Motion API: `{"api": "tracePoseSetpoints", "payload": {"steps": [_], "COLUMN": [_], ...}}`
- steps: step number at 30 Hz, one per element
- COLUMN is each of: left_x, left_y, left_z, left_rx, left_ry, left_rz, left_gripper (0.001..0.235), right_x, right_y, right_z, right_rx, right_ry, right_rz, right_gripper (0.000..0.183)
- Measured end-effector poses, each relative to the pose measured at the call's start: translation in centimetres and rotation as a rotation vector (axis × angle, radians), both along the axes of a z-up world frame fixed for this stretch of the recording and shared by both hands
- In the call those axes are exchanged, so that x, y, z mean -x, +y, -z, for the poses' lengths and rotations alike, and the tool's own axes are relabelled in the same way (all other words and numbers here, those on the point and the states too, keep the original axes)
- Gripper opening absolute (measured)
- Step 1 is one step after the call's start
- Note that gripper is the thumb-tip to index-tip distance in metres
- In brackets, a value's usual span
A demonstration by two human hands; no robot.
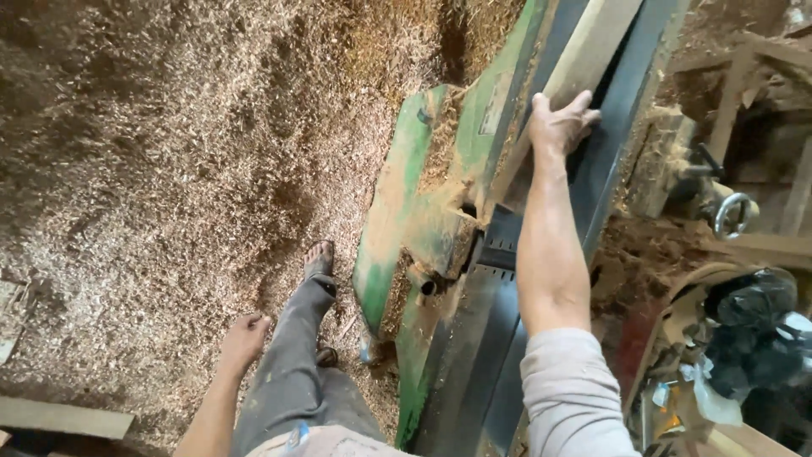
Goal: The person is using a jointer machine to flatten and square the edges of several wooden boards in a workshop.
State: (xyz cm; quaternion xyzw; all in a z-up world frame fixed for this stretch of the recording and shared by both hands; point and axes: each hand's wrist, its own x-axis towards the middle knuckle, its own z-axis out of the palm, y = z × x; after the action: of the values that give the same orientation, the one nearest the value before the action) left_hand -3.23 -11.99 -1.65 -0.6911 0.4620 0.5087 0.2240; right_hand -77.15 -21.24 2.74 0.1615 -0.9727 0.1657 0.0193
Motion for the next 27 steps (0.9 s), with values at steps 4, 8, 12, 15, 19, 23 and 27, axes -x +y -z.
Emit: {"api": "tracePoseSetpoints", "payload": {"steps": [4, 8, 12, 15, 19, 23, 27], "left_x": [8.7, 19.1, 23.1, 22.0, 19.6, 17.8, 20.0], "left_y": [-5.5, -6.2, -2.5, 1.7, 4.7, 9.2, 11.5], "left_z": [-6.8, -17.6, -24.1, -22.8, -21.5, -20.0, -18.0], "left_rx": [0.088, -0.059, -0.386, -0.258, -0.200, -0.265, -0.275], "left_ry": [0.184, 0.637, 0.937, 0.806, 0.733, 0.634, 0.767], "left_rz": [0.008, 0.052, -0.127, 0.041, 0.134, 0.273, 0.070], "left_gripper": [0.053, 0.059, 0.064, 0.062, 0.062, 0.072, 0.074], "right_x": [-11.3, -24.9, -31.7, -33.4, -35.5, -39.6, -44.4], "right_y": [3.8, 7.2, 11.0, 17.1, 21.1, 24.7, 32.9], "right_z": [-8.1, -17.3, -18.2, -15.6, -16.1, -19.8, -20.7], "right_rx": [0.374, 0.951, 1.542, 1.486, 1.063, 0.526, 0.353], "right_ry": [-0.323, -0.873, -1.503, -1.632, -1.190, -0.983, -0.907], "right_rz": [-0.024, 0.209, 0.397, 0.412, 0.536, 0.440, 0.359], "right_gripper": [0.094, 0.084, 0.068, 0.075, 0.048, 0.087, 0.063]}}
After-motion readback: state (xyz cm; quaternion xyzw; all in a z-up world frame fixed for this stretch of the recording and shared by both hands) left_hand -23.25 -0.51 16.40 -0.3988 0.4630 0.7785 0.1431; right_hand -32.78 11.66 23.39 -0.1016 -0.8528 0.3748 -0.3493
